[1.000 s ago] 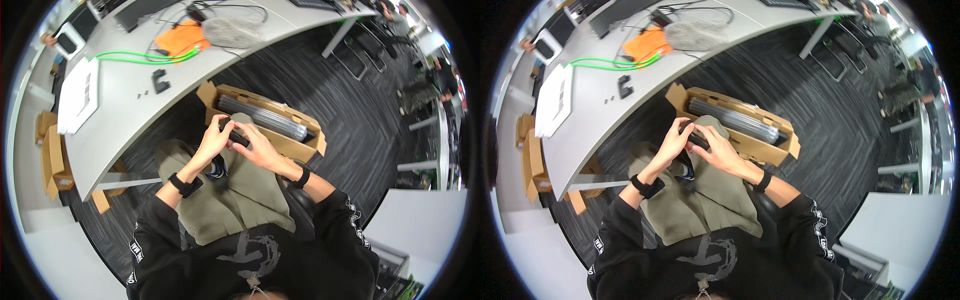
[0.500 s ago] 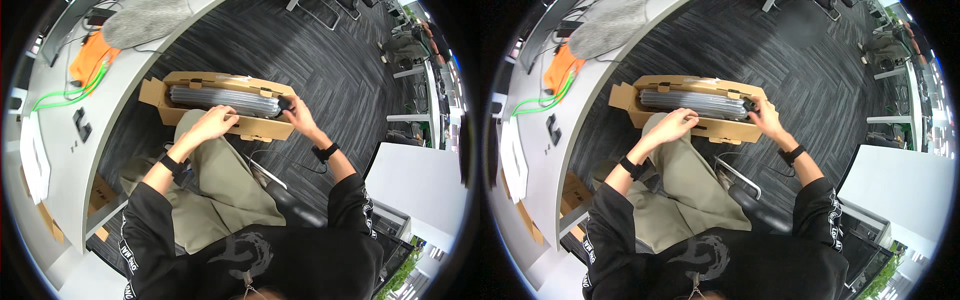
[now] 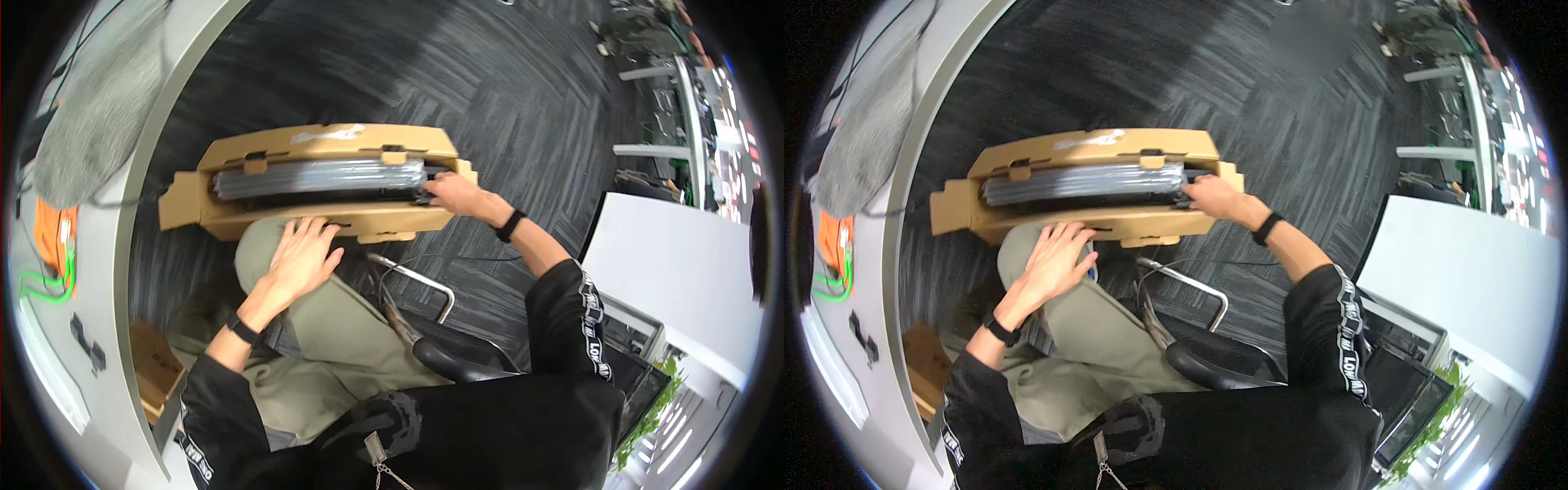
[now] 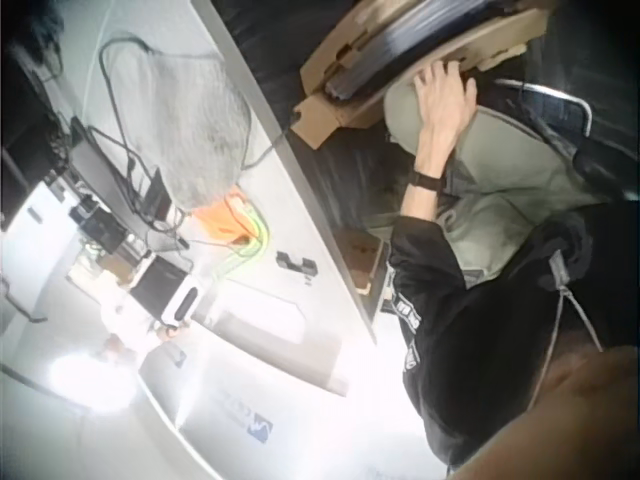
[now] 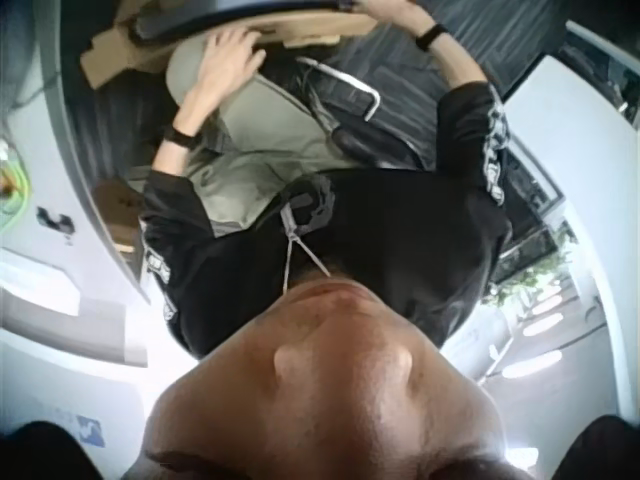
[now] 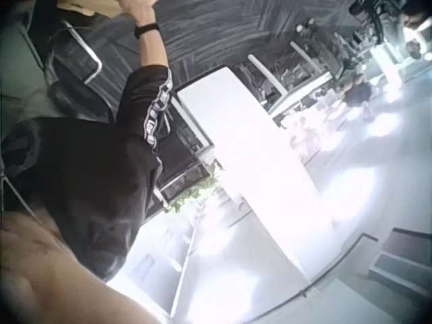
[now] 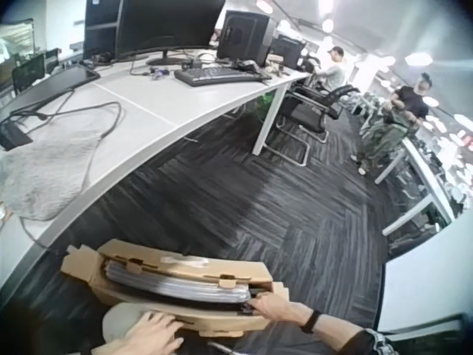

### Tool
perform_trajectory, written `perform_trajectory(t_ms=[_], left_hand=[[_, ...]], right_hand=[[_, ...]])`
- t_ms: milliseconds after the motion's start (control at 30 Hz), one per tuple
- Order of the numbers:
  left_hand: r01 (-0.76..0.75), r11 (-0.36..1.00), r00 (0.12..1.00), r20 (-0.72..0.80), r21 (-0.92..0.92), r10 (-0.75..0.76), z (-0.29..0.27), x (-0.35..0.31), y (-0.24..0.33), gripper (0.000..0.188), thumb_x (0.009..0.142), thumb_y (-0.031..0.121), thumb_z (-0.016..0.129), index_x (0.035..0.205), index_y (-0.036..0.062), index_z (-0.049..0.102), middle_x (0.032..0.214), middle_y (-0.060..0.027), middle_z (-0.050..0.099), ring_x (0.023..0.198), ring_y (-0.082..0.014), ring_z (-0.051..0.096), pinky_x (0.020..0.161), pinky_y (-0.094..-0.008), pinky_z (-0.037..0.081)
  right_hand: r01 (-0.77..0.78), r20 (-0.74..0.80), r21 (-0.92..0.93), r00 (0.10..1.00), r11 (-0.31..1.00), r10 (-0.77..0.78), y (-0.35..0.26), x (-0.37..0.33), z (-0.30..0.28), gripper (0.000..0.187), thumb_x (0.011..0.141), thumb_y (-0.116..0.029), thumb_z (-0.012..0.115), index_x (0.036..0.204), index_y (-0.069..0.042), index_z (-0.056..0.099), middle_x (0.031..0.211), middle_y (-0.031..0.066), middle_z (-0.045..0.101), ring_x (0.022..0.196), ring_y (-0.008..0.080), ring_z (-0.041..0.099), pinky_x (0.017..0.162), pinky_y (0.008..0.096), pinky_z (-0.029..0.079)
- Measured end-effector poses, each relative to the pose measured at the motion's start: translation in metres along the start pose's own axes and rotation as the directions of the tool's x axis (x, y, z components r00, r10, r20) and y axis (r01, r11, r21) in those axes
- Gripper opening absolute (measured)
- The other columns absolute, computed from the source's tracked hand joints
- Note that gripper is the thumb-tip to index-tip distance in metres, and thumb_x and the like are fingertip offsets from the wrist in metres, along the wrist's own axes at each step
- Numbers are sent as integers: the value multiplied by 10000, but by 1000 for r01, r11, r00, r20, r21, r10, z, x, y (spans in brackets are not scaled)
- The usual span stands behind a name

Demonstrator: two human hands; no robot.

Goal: Assemble a computer monitor stand by joining the base and the neck.

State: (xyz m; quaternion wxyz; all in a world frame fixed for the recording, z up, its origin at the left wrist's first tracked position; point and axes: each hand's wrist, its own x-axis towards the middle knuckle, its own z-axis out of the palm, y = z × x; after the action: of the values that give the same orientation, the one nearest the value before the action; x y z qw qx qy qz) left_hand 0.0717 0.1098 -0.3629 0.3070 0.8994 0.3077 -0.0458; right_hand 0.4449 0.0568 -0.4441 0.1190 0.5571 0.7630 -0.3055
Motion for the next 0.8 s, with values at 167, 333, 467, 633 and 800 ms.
perform_trajectory(t_ms=[167, 333, 467, 633, 800], left_hand=[[48, 998, 998, 50, -52, -45, -7, 6, 9, 403, 918, 269, 613, 1249, 40, 588, 1281, -147, 550, 1254, -337, 477, 1039, -523, 373], [12, 1000, 1000, -3, -11, -12, -6, 4, 16, 341, 904, 268, 615, 1159, 43, 639, 1145, -136, 621, 1159, -326, 545, 1005, -497, 408], [13, 1000, 1000, -4, -6, -13, -6, -1, 17, 331, 896, 271, 623, 1132, 43, 666, 1110, -139, 651, 1128, -319, 574, 999, -468, 419], [29, 999, 999, -33, 24, -28, -8, -5, 19, 328, 889, 274, 633, 1119, 46, 677, 1096, -135, 674, 1118, -306, 591, 986, -443, 428], [18, 1000, 999, -32, 18, -18, -10, -10, 20, 309, 895, 273, 624, 1111, 58, 674, 1097, -126, 673, 1095, -293, 605, 972, -428, 435]], right_hand=[[-191, 31, -71, 981, 979, 193, 10, 31, 27, 285, 747, -290, 735, 867, -31, 741, 913, 210, 720, 866, 369, 705, 771, 467, 566], [-290, -47, -116, 957, 950, 286, 3, 48, 55, 253, 868, -186, 553, 903, -23, 744, 907, 206, 731, 849, 314, 734, 745, 437, 587], [-378, -7, -38, 926, 925, 378, 2, 54, 65, 283, 890, -161, 509, 956, -22, 747, 989, 201, 727, 893, 318, 727, 768, 444, 581], [-474, 179, 90, 873, 876, 454, 6, 58, 64, 301, 900, -119, 514, 1085, 14, 711, 1129, 223, 693, 1043, 368, 676, 868, 456, 555], [-405, 156, -3, 903, 914, 400, 13, 65, 76, 314, 901, -133, 497, 1063, 24, 716, 1130, 229, 690, 1050, 358, 676, 888, 461, 548]])
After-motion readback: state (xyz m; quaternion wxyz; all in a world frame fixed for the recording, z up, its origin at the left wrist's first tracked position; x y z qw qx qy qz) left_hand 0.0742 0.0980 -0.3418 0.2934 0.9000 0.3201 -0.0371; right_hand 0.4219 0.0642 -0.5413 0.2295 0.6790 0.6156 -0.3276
